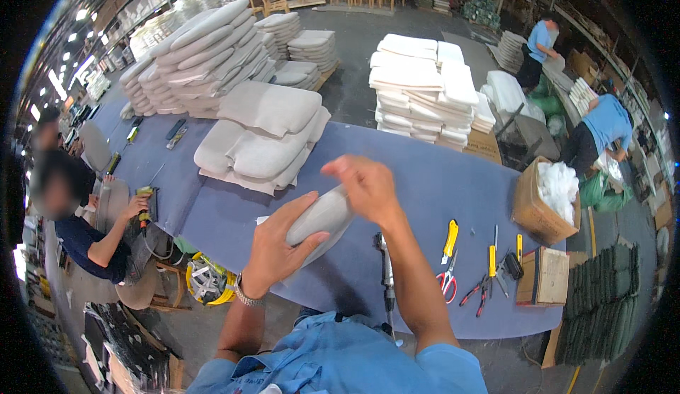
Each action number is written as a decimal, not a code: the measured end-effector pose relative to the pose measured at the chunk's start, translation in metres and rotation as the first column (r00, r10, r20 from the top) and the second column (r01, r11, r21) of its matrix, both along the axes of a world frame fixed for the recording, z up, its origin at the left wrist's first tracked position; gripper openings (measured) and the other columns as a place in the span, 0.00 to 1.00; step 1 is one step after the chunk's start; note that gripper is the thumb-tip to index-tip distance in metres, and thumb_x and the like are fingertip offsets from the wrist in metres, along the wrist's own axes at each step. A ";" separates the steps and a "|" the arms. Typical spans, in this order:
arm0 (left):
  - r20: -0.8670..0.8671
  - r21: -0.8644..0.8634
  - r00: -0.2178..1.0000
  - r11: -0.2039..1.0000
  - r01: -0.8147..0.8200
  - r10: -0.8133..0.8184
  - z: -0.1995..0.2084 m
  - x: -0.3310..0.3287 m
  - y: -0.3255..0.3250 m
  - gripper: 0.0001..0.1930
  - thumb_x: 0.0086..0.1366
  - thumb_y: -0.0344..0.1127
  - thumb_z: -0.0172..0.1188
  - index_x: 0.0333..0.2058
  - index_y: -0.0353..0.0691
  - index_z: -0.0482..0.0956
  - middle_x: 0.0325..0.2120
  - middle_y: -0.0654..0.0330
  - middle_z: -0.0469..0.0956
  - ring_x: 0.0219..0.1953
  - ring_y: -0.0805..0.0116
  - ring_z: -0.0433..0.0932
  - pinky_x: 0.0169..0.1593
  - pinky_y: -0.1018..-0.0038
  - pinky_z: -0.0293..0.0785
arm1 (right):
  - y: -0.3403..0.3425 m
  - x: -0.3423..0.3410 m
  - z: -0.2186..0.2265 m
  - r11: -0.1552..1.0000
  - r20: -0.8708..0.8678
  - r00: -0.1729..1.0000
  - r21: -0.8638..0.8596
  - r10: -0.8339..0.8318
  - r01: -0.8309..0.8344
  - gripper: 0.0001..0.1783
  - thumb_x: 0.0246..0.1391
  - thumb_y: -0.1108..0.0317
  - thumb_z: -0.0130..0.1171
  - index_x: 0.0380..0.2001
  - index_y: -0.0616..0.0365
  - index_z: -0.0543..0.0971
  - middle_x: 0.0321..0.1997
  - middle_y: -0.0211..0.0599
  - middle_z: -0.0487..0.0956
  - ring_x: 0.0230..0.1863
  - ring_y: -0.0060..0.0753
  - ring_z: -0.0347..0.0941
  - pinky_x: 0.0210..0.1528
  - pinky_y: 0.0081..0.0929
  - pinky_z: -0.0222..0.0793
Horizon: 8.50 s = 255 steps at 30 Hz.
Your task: The person assembles cushion covers by inserting foam inserts, aligning edges, and securing them with a staple gun. They trim excess fabric with scissors and stack the finished cushions on the table.
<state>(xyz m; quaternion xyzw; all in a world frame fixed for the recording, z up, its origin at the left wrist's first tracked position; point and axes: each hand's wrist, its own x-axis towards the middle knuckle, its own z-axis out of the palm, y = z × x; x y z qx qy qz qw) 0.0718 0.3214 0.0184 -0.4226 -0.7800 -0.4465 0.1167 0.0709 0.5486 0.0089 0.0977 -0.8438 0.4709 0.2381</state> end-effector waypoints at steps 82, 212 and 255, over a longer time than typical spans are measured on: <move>0.173 -0.046 0.972 0.985 0.168 -0.158 -0.197 -0.092 -0.196 0.27 0.69 0.45 0.63 0.59 0.32 0.74 0.59 0.45 0.75 0.59 0.50 0.76 0.60 0.58 0.73 | -0.139 0.090 0.025 0.552 -0.030 0.688 0.570 -0.726 0.608 0.33 0.49 0.36 0.69 0.44 0.55 0.87 0.44 0.48 0.85 0.46 0.50 0.81 0.50 0.43 0.77; 0.726 0.359 0.680 0.901 -0.245 -0.104 -0.180 -0.114 0.138 0.27 0.79 0.52 0.45 0.32 0.38 0.85 0.37 0.53 0.87 0.53 0.59 0.82 0.70 0.51 0.62 | 0.015 -0.092 -0.208 0.673 -0.023 0.888 -0.662 -0.459 0.331 0.16 0.64 0.58 0.64 0.28 0.57 0.77 0.31 0.38 0.83 0.30 0.27 0.71 0.34 0.28 0.65; 0.742 0.236 0.595 0.951 0.201 -0.310 -0.218 -0.158 0.215 0.35 0.61 0.28 0.58 0.69 0.39 0.65 0.68 0.49 0.66 0.75 0.49 0.55 0.75 0.48 0.43 | 0.147 0.104 -0.151 0.491 0.799 0.471 -0.260 -0.375 0.832 0.44 0.49 0.81 0.69 0.70 0.62 0.63 0.63 0.40 0.73 0.57 0.32 0.74 0.53 0.28 0.77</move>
